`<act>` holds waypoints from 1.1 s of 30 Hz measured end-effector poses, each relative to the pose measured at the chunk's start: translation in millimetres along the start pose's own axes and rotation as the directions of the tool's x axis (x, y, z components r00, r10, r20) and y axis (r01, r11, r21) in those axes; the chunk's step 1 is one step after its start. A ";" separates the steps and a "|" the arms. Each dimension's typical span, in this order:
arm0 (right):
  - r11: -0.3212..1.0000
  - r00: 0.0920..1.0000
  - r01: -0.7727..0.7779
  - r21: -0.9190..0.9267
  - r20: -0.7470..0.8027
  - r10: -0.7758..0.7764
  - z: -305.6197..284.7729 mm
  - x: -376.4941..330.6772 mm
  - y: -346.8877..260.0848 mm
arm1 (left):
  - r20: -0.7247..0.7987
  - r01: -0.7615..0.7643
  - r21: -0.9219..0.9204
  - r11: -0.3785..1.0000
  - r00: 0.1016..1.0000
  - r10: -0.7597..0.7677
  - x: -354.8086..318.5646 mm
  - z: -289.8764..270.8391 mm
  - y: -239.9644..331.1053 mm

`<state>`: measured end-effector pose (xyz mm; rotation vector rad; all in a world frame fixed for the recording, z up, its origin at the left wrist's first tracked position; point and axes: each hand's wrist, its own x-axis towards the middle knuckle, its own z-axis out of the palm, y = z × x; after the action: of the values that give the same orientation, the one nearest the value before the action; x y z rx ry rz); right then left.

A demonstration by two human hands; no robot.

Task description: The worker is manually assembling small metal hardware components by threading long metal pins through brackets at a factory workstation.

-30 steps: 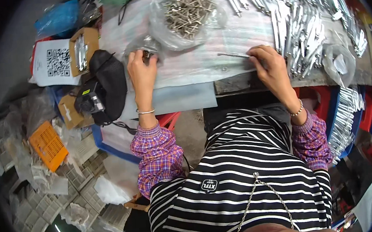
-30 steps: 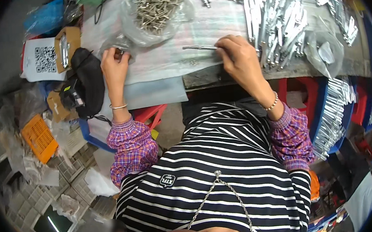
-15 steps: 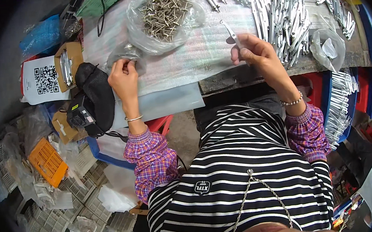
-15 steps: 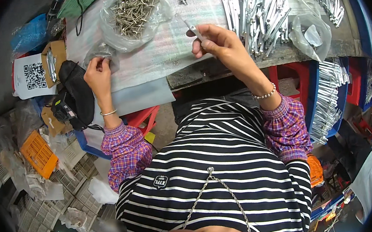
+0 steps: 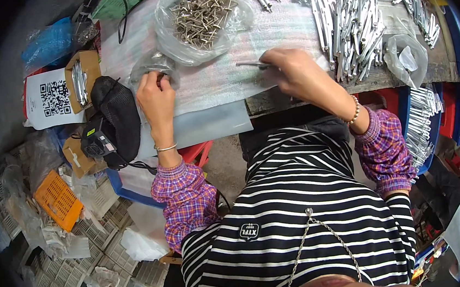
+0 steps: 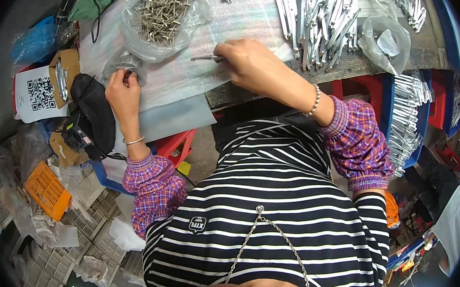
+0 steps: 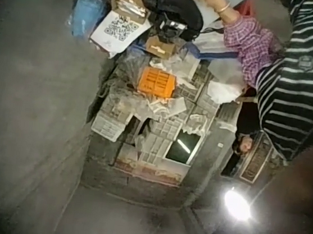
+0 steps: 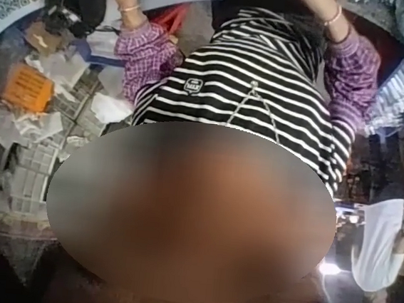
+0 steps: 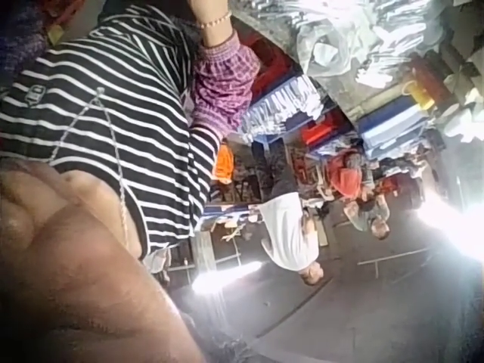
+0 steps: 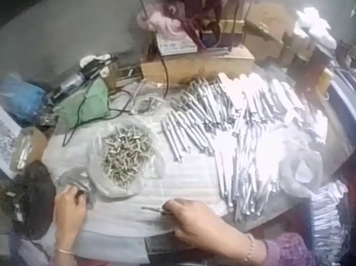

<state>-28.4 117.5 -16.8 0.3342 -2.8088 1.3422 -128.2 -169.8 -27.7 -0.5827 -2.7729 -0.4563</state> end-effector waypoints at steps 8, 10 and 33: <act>0.981 0.996 -0.032 -0.193 0.080 0.048 18.8 -1.9 -2.5 | -0.036 0.082 -0.074 0.994 0.996 -0.085 0.2 -1.1 1.7; 0.978 0.996 -0.021 -0.207 0.076 0.037 20.0 -1.2 0.0 | -0.035 0.100 -0.087 0.991 0.994 -0.104 0.0 -0.8 2.4; 0.506 0.822 -0.560 0.656 0.363 0.439 -42.8 -23.6 -7.2 | 0.070 0.079 -0.123 0.989 0.995 -0.070 2.8 -7.8 -5.1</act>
<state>-7.5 150.5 13.4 -0.4917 -2.3455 2.6930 -131.4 -176.1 -21.0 -0.5319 -2.8513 -0.6426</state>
